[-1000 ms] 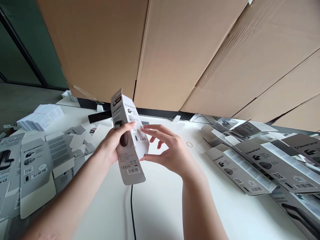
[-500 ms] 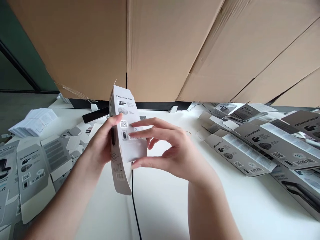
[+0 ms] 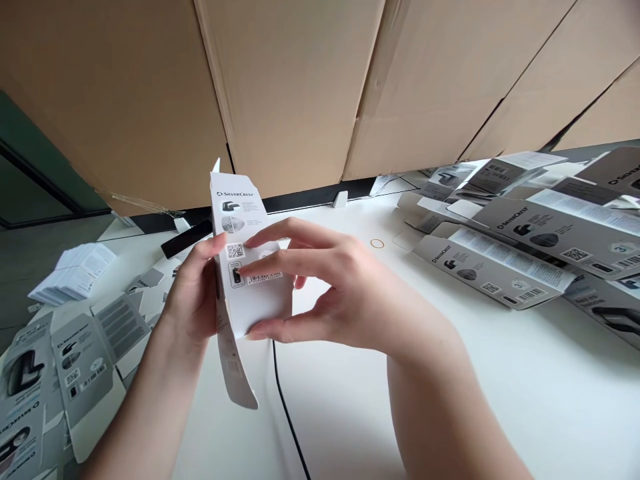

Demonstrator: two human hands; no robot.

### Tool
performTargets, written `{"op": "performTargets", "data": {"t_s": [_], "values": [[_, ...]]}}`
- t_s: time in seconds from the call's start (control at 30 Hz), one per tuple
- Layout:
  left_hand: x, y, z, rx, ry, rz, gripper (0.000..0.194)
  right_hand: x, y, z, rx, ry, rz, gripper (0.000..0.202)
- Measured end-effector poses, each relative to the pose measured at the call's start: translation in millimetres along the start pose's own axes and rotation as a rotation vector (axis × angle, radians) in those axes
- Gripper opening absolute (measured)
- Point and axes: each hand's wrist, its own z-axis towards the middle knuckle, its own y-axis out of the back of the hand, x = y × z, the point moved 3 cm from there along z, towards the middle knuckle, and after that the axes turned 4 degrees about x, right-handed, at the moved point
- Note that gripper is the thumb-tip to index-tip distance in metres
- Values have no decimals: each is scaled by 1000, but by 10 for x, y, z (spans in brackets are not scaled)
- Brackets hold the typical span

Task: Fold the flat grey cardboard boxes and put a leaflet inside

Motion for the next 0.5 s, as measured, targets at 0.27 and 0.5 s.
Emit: {"op": "performTargets", "data": {"t_s": [0.27, 0.5], "values": [[-64, -95, -29, -29, -72, 15, 34, 129, -36, -14, 28, -50, -103, 68], [-39, -188, -87, -14, -69, -11, 35, 132, -143, 46, -60, -62, -45, 82]]}}
